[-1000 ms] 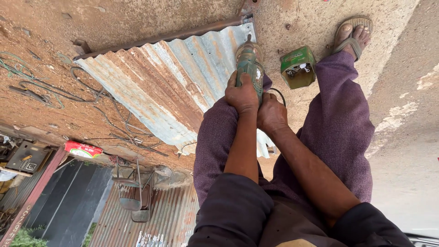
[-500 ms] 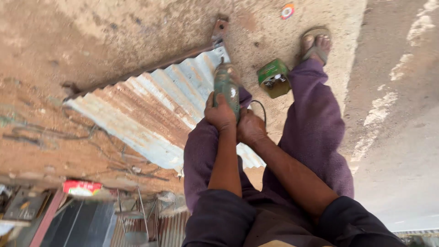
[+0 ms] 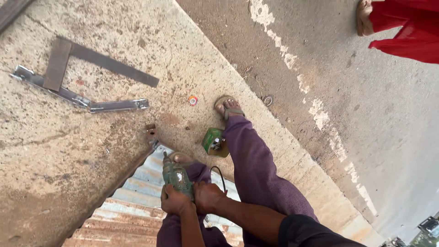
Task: Drilling holes into a corrugated metal sheet using a power drill.
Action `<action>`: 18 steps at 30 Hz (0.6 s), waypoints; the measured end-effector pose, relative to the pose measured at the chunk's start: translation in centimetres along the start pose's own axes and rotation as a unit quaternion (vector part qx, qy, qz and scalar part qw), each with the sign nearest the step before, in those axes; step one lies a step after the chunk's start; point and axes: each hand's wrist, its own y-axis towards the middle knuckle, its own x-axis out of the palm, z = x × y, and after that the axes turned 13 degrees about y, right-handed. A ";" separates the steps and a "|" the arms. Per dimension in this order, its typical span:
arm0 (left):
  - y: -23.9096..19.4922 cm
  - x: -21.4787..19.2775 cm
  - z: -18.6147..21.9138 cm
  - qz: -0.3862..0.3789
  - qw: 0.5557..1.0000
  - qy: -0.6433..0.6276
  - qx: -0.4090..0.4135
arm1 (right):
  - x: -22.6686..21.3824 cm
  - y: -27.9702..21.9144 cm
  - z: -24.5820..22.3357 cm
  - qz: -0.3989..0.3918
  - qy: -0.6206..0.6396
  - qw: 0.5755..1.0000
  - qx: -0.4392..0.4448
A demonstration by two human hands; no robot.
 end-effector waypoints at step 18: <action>-0.3 0.5 -0.5 0.062 0.992 0.101 -0.032 | 0.6 0.6 1.1 -0.083 -0.004 0.996 0.034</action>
